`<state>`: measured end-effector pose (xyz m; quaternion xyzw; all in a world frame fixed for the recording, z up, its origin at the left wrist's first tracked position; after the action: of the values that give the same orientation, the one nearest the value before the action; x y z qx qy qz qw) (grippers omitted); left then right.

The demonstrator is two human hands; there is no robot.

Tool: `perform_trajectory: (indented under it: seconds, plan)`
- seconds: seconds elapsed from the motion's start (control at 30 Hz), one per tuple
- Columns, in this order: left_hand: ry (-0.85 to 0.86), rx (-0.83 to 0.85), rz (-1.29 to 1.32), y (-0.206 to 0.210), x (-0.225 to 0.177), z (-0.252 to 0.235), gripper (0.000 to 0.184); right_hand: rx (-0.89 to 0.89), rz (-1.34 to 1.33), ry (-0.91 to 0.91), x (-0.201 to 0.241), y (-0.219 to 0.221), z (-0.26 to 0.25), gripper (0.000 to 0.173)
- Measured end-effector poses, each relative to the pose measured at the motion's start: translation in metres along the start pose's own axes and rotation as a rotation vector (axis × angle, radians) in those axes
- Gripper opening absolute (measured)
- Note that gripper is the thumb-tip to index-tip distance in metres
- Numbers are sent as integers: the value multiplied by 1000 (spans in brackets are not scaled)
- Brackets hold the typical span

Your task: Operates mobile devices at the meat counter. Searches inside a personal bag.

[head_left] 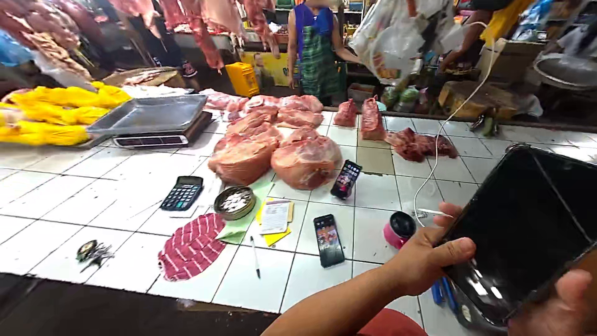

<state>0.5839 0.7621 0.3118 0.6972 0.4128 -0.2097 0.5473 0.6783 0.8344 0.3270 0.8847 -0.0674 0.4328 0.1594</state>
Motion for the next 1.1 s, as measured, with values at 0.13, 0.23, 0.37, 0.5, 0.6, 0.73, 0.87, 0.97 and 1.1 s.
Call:
perform_trajectory:
  seconds: [0.13, 0.23, 0.37, 0.5, 0.6, 0.73, 0.87, 0.97, 1.1]
  plan:
    - [-4, -40, -77, -24, -26, 25, 19, -95, -257, 34, -4, 58, -24, 46]
    - [-19, -34, -121, -39, -38, 41, 18, -126, -430, 142, -23, 78, -37, 47]
    - [-41, 15, -109, -58, -44, 57, 16, -245, -347, 138, -37, 96, -36, 43]
    - [-76, 51, -70, -74, -47, 72, 16, -189, -302, 182, -57, 114, -38, 50]
    - [-106, 32, -21, -96, -50, 82, 17, -125, -176, 297, -87, 114, -43, 70]
    - [-187, -144, 90, -130, -62, 95, 22, -175, 406, 363, -130, 103, -24, 59]
    - [-264, -330, -66, -177, -83, 111, 25, -37, 713, 467, -165, 118, -33, 20]
    - [-248, -507, -160, -220, -98, 129, 23, -2, 864, 627, -176, 119, -42, 33]
    - [-163, -663, -197, -263, -110, 152, 16, 42, 832, 812, -196, 129, -47, 20]
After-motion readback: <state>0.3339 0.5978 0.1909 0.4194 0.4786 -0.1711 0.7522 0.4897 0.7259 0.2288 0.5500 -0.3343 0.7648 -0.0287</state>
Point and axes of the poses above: each hand's wrist, its own z-axis away from the middle knuckle, its own y-axis out of the palm, x = y × z, the point moved 6 cm from there along -z, towards the middle knuckle, and after that the axes turned 4 degrees about x, right-handed, at the moved point
